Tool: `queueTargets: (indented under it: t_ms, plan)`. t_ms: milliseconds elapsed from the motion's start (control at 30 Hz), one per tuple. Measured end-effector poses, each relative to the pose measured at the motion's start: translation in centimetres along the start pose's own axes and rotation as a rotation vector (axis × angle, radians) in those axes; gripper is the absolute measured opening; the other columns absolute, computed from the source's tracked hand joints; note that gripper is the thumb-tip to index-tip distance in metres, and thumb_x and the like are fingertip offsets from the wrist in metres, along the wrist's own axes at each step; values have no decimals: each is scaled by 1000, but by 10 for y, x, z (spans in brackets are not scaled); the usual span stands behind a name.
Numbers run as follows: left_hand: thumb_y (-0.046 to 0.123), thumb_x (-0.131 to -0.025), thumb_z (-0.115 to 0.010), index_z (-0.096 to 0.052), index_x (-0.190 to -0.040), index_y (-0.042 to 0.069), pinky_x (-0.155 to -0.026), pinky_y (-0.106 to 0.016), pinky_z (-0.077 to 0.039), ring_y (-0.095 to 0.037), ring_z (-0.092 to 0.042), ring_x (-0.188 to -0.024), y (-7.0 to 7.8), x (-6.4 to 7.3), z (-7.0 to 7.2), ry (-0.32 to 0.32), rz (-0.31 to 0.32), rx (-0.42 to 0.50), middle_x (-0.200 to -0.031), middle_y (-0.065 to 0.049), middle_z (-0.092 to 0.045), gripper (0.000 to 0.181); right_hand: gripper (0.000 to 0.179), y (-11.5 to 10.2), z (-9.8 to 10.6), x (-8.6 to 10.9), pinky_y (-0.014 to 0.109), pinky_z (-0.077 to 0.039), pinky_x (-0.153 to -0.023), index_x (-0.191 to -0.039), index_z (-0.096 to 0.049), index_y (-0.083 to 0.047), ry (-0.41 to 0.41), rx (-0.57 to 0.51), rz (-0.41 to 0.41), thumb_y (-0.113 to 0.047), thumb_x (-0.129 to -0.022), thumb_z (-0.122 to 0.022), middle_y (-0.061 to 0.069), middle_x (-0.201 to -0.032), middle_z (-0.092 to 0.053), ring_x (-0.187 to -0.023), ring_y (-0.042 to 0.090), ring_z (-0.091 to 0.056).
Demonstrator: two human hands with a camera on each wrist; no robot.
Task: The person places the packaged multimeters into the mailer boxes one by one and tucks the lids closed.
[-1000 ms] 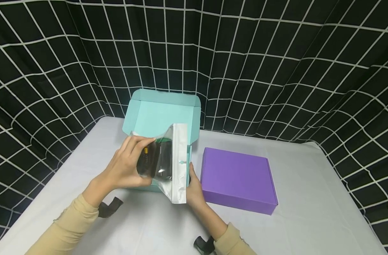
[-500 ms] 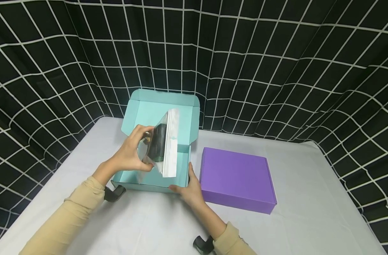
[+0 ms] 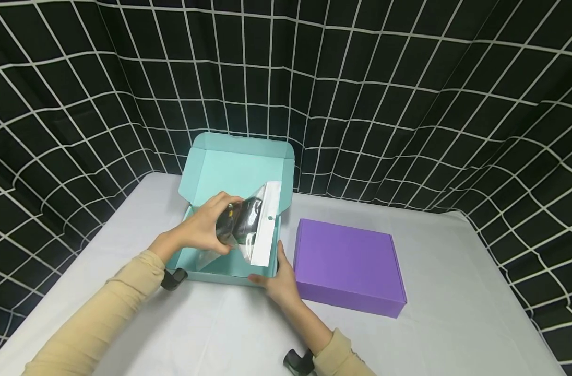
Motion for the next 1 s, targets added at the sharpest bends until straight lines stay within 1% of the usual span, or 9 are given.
queueTargets:
  t_ms: [67,167,333,400,667,833,1000]
  plan:
    - [18,-48,-83,-44,-135,4,-84,-42,-49,-22,-48,-98,-1,-1,-3,-36,6,-38,-112,-6,-50,97,110,0,0,0,56,-18,-115,-151,-14,9,-3,6,2,-4,-69,-86,28,-155,-20,-142,46,-19]
    - [20,-47,-83,-46,-134,4,-81,-40,-48,-23,-47,-95,-2,-2,-6,-70,2,-95,-111,-5,-51,96,110,1,0,-1,55,-17,-115,-151,-14,8,-10,5,11,-3,-68,-86,27,-155,-20,-142,45,-18]
    - [22,-46,-83,-48,-131,4,-77,-38,-48,-24,-47,-91,-2,-2,-9,-127,-9,-179,-107,-4,-50,94,110,0,0,0,56,-18,-115,-152,-15,7,-9,9,44,-2,-67,-86,28,-154,-23,-141,45,-21]
    - [22,-47,-83,-49,-131,4,-76,-37,-47,-24,-47,-90,-3,0,-10,-153,-2,-206,-108,-4,-50,93,111,-1,1,0,57,-19,-114,-151,-15,8,-5,14,47,-1,-67,-86,29,-153,-24,-140,47,-22]
    - [23,-48,-84,-48,-133,3,-69,-33,-46,-22,-45,-88,-14,7,-15,-252,67,-294,-109,-4,-49,95,112,-3,1,1,54,-26,-112,-151,-14,8,10,-20,30,3,-66,-86,29,-153,-25,-139,46,-26]
    - [24,-50,-84,-46,-135,3,-70,-33,-47,-23,-45,-89,-21,6,-18,-300,115,-305,-111,-5,-48,96,112,-4,2,2,55,-25,-113,-151,-16,7,19,3,-6,2,-64,-86,30,-152,-27,-138,47,-28]
    - [25,-53,-86,-45,-136,2,-73,-38,-50,-27,-48,-92,-28,5,-26,-359,143,-339,-116,-8,-50,96,112,-5,1,1,55,-22,-114,-152,-16,7,5,12,-39,0,-65,-87,29,-153,-24,-140,46,-25]
Point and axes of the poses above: each hand's wrist, its own x-axis away from the middle knuckle, its own z-axis out of the back of the hand, y = z × x, the point moved 3 cm from there along -x, towards the middle knuckle
